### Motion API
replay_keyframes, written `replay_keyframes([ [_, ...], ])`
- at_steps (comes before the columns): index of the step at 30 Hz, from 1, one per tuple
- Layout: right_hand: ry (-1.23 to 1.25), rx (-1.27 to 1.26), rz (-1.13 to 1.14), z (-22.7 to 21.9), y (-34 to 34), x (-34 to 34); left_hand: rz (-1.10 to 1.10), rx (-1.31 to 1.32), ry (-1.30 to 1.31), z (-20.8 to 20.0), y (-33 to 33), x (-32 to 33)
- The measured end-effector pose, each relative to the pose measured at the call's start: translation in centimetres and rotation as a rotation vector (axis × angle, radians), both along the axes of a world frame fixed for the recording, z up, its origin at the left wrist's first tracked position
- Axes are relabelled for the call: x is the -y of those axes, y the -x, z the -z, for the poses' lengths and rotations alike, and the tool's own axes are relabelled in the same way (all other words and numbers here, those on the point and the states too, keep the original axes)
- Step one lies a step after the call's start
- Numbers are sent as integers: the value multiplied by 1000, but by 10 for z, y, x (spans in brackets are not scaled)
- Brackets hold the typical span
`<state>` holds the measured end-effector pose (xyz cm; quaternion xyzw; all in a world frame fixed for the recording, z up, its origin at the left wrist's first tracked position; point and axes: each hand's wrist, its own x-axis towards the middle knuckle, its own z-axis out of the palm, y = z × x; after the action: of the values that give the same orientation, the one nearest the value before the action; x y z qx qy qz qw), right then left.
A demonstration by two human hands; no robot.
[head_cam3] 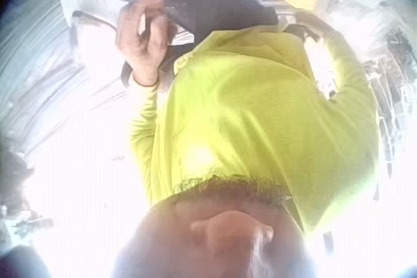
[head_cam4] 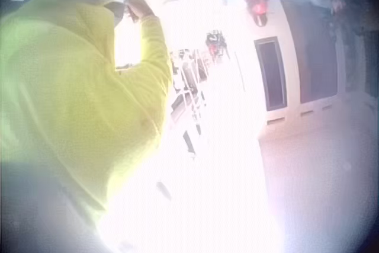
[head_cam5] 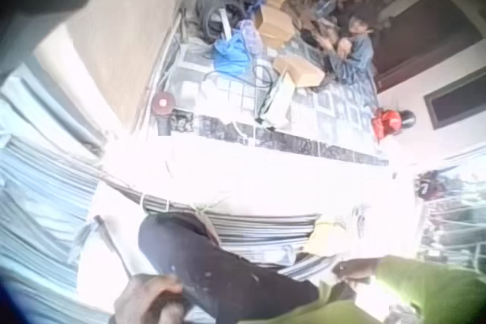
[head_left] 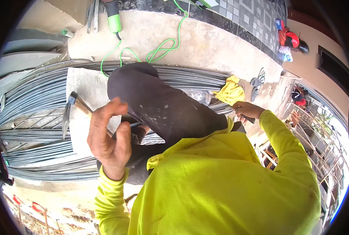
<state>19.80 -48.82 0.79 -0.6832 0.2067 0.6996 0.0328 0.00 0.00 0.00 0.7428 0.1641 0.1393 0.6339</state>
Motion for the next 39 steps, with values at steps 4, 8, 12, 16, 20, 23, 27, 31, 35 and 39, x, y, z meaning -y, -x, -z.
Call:
replay_keyframes([
  [4, -177, 63, 319, -97, 113, 53, 403, -1, 59, -114, -14, 86],
  [8, -188, 206, 1024, -211, 197, 28, 789, -40, 21, -214, -27, 140],
  [12, -252, 290, 1218, -263, 202, -6, 910, -133, -137, -264, -15, 138],
  [16, -447, 311, 1163, -282, 204, -3, 866, -224, -151, -301, 7, 116],
  [20, -617, 280, 1059, -293, 173, -27, 565, -263, -66, -370, 44, 79],
  [23, -635, 279, 977, -306, 138, -61, 543, -226, -232, -395, 52, 70],
  [27, -790, 363, 604, -318, 87, -111, 525, -234, -454, -395, 77, 60],
  [31, -857, 461, -138, -330, 60, -150, 331, -276, -474, -405, 96, 63],
  [35, -749, 395, -83, -354, 43, -153, 401, -193, -420, -397, 95, 59],
  [39, -961, 277, 47, -388, 39, -143, 386, -212, -337, -405, 71, 63],
])
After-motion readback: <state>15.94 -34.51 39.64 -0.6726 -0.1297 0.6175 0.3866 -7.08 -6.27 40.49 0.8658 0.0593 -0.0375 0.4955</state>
